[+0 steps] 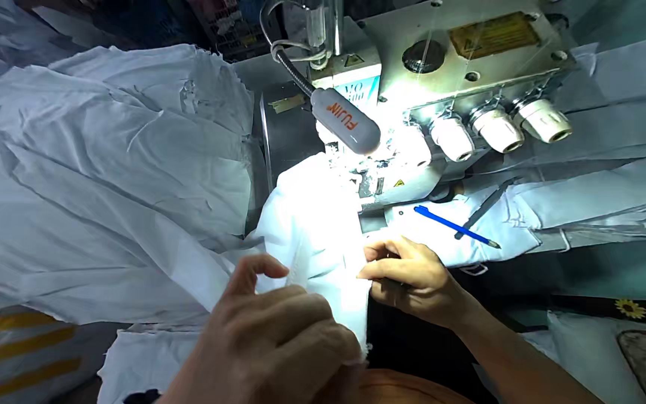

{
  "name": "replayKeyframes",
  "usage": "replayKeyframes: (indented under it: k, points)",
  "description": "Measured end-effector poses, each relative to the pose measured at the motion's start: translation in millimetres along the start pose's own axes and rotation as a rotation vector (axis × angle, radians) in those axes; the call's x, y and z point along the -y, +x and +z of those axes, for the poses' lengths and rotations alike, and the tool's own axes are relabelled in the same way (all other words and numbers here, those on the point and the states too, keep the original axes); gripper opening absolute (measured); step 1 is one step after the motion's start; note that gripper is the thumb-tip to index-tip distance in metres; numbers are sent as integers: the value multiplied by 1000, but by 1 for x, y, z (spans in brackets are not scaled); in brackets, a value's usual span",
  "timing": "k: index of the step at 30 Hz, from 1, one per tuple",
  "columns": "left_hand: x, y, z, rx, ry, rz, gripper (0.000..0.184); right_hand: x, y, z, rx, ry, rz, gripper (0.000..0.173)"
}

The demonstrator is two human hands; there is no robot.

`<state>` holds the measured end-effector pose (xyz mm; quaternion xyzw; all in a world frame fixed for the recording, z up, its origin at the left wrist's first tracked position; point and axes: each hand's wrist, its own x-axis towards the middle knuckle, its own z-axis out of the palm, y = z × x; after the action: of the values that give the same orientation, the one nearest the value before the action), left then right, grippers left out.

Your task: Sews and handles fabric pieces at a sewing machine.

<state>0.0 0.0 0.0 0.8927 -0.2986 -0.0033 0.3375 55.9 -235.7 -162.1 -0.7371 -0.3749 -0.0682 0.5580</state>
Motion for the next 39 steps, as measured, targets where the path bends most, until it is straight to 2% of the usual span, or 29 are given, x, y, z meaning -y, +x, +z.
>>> replayKeyframes:
  k: [4,11,15,18,21,23,24,25,26,28,29,32,33,36,39]
  points:
    - [-4,-5,27,-88,-18,-61,14,-11,9,2,-84,-37,44,17]
    - [6,-1,58,-201,27,-100,15,-24,44,7,-184,51,-27,9]
    - [13,10,69,-253,125,-139,16,-33,60,9,-241,-105,-36,10]
    - [12,18,77,-309,196,-154,16,-27,55,16,-337,-167,4,13]
    - [8,18,85,-343,274,-149,16,-15,28,43,-484,-1,140,7]
    - [5,15,93,-321,344,-129,16,5,4,55,-322,320,413,20]
    - [4,14,97,-300,385,-117,16,17,-7,53,-207,611,562,29]
    - [4,14,100,-274,425,-111,16,24,-10,54,-149,900,732,22]
    - [5,14,102,-243,468,-110,17,15,-16,64,-91,1121,822,17]
    - [10,17,105,-193,546,-119,17,-29,-38,99,72,1400,665,15]
    - [13,19,105,-181,569,-123,17,-31,-35,103,105,1392,685,17]
    - [25,28,103,-161,615,-123,17,18,22,64,212,1079,1029,17]
    - [28,32,102,-163,631,-122,18,27,32,58,206,1023,1082,14]
    - [38,41,100,-200,656,-121,21,35,43,56,114,1089,1117,12]
    - [45,50,92,-227,682,-102,27,32,51,56,190,1116,1044,10]
